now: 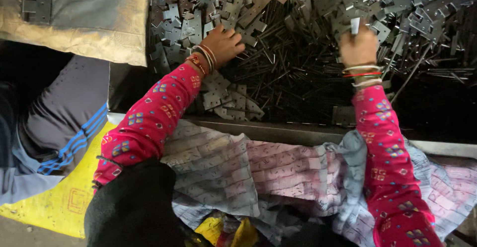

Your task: The person sorts small metal brackets and rods from a large bin, picking them up by hand and moving them into a cloth bag. The hands repeatedly reach into the bin, separate the parts, and transfer them to the bag.

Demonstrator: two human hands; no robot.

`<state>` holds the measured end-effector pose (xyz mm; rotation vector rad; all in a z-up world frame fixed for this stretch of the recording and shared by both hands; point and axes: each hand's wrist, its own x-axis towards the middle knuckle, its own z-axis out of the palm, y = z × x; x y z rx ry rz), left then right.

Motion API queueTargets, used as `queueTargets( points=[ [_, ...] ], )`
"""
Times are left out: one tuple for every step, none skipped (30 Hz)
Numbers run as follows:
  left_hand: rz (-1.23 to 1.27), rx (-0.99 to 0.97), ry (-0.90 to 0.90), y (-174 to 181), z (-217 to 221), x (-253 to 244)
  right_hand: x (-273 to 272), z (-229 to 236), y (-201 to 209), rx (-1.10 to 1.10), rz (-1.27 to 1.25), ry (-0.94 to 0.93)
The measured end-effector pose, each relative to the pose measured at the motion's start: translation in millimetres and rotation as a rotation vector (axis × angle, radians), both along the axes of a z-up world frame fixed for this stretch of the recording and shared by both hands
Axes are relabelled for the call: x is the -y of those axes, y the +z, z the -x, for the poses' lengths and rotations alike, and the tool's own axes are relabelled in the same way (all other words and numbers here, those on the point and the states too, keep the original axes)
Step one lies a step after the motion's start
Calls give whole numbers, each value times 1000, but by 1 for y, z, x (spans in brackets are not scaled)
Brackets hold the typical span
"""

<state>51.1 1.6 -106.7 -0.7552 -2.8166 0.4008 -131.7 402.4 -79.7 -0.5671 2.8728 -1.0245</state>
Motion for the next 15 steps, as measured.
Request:
queueTargets(
  points=[
    [16,-22,-7,5,1,1,1,-2,-8,-104,-142,24],
    [31,-46,-12,9,3,1,3,-3,-15,-209,-285,51],
    [0,-55,10,13,3,0,3,-3,-19,-314,-429,78],
    [-32,-60,30,17,1,-1,1,-5,-22,-292,-412,86],
    [-65,-65,51,22,0,-4,0,-6,-24,-271,-396,94],
    [-139,34,131,29,3,-6,0,-2,-22,-258,-376,102],
    [-212,134,210,36,8,-10,0,2,-20,-252,-374,84],
    [-288,242,292,42,7,-16,-1,3,-20,-238,-374,71],
    [-442,295,403,48,9,-21,0,3,-20,-225,-375,58],
    [-595,348,510,55,16,-27,-1,3,-22,-231,-417,71],
    [-748,400,616,63,19,-31,-1,3,-24,-237,-460,84],
    [-898,317,487,70,21,-35,-3,4,-26,-245,-503,93],
    [-1043,233,353,77,22,-37,-3,3,-29,-252,-498,109],
    [-1182,145,214,84,22,-39,-3,3,-32,-261,-493,127],
    [-1169,184,207,91,20,-41,-4,5,-35,-269,-487,144]
  ],
)
